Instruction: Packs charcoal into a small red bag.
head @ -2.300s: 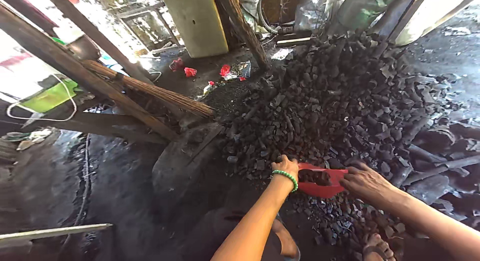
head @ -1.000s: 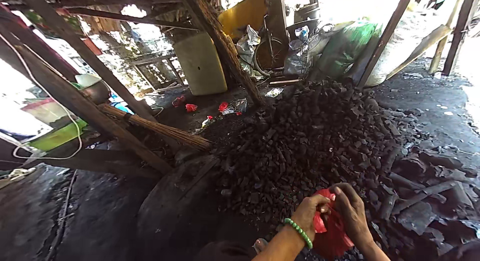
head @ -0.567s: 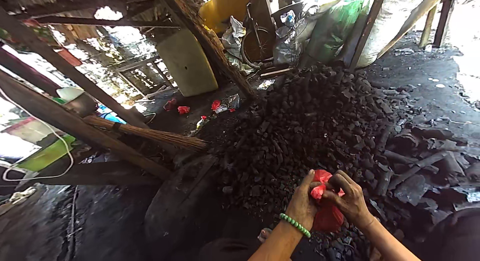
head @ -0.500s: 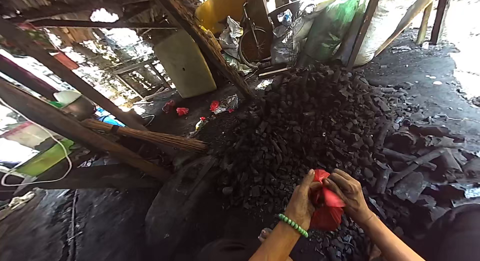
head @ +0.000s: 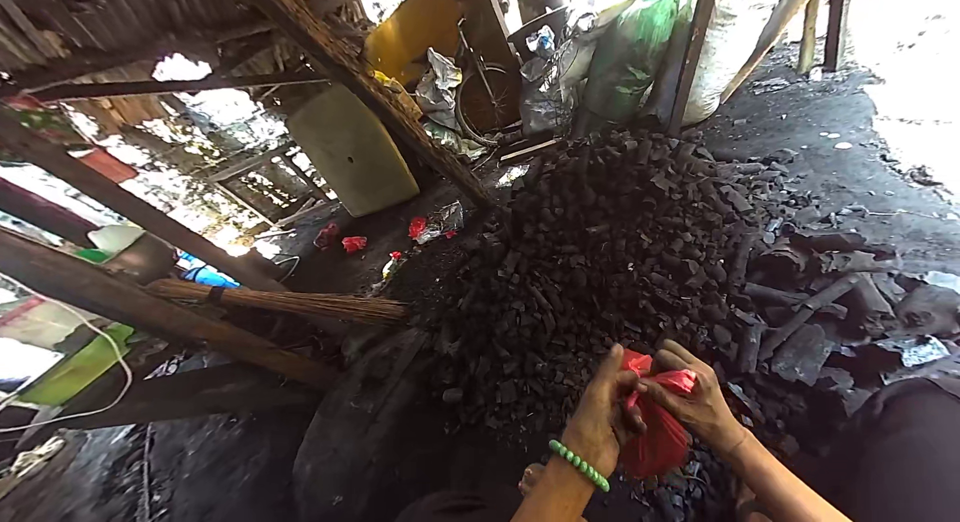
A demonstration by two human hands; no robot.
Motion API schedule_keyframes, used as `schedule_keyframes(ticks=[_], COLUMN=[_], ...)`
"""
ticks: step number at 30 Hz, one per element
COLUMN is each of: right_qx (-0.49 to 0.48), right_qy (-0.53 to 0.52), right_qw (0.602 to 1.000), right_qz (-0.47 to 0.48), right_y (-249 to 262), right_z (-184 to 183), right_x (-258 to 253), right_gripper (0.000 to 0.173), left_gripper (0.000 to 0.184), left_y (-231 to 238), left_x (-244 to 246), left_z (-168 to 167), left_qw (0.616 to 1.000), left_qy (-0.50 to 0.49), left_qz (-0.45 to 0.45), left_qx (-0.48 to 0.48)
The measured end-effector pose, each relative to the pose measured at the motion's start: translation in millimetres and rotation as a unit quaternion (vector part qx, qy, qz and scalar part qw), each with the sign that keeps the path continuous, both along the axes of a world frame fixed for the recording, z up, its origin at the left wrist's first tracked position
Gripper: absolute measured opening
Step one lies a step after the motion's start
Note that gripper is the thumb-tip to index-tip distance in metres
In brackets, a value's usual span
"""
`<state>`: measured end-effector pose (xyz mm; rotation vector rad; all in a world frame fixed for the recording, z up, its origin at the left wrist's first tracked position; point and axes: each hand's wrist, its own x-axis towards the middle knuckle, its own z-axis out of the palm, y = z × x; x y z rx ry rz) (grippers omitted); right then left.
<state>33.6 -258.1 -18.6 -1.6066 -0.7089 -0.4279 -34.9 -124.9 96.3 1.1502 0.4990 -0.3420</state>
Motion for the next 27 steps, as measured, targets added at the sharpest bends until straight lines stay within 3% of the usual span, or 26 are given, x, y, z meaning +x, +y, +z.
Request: schedule_keyframes(ticks=[2,3,4,6,8,10,12,17,19,21,24,25,27], right_qx=[-0.004,0.005,0.008,-0.043,-0.133,-0.204,-0.251,-0.316,-0.313,-0.294,-0.258,-0.239,-0.188], right_qy=[-0.01,0.004,0.01,-0.059,-0.168,-0.236,-0.243,-0.117,-0.096,-0.09,-0.095,-0.094,-0.083], right_qw=[1.0,1.0,1.0,0.994,0.97,0.944,0.932,0.936,0.94,0.945,0.954,0.959,0.975], right_qz=[-0.004,-0.009,-0.025,-0.083,-0.115,-0.107,-0.095,-0.099,-0.101,-0.111,-0.124,-0.12,-0.081], right_y=[2.6,3.0,3.1,2.7,-1.9,-12.8,-32.8,-83.3,-88.9,-91.1,-90.0,-87.0,-76.3], right_z=[2.0,2.8,2.6,-0.8,-0.2,-0.1,-3.4,-48.9,-55.8,-57.7,-58.0,-57.5,-51.4], right_x=[2.4,3.6,6.0,13.9,22.1,28.2,33.7,44.3,36.6,29.8,16.0,7.3,-18.2], right_gripper=[0.043,0.039,0.037,0.031,0.021,0.015,0.01,0.015,0.015,0.017,0.022,0.024,0.026], left_gripper=[0.045,0.038,0.034,0.054,0.064,0.07,0.072,0.053,0.045,0.033,0.027,0.029,0.028], left_y=[-7.6,-9.9,-10.3,-16.3,-38.0,-54.6,-55.7,-57.3,-57.9,-52.8,-34.9,-29.1,-23.8], left_x=[-4.5,-7.1,-9.3,-11.6,-16.5,-25.9,-39.1,-78.4,-84.8,-87.6,-80.4,-74.8,-62.6], left_z=[-2.7,-4.5,-4.1,1.6,6.0,3.9,0.2,-34.1,-49.0,-55.2,-62.1,-61.8,-60.8], left_qw=[0.996,0.981,0.941,0.821,0.714,0.688,0.732,0.882,0.939,0.991,0.982,0.974,0.975], left_qy=[-0.028,-0.068,-0.112,-0.124,-0.064,-0.022,-0.039,-0.14,-0.132,-0.088,-0.017,-0.015,-0.041], left_qz=[-0.043,-0.08,-0.137,-0.267,-0.348,-0.379,-0.376,-0.258,-0.188,-0.062,0.119,0.162,0.204], left_qx=[0.067,0.162,0.287,0.489,0.604,0.618,0.567,0.37,0.258,0.076,-0.146,-0.156,-0.074])
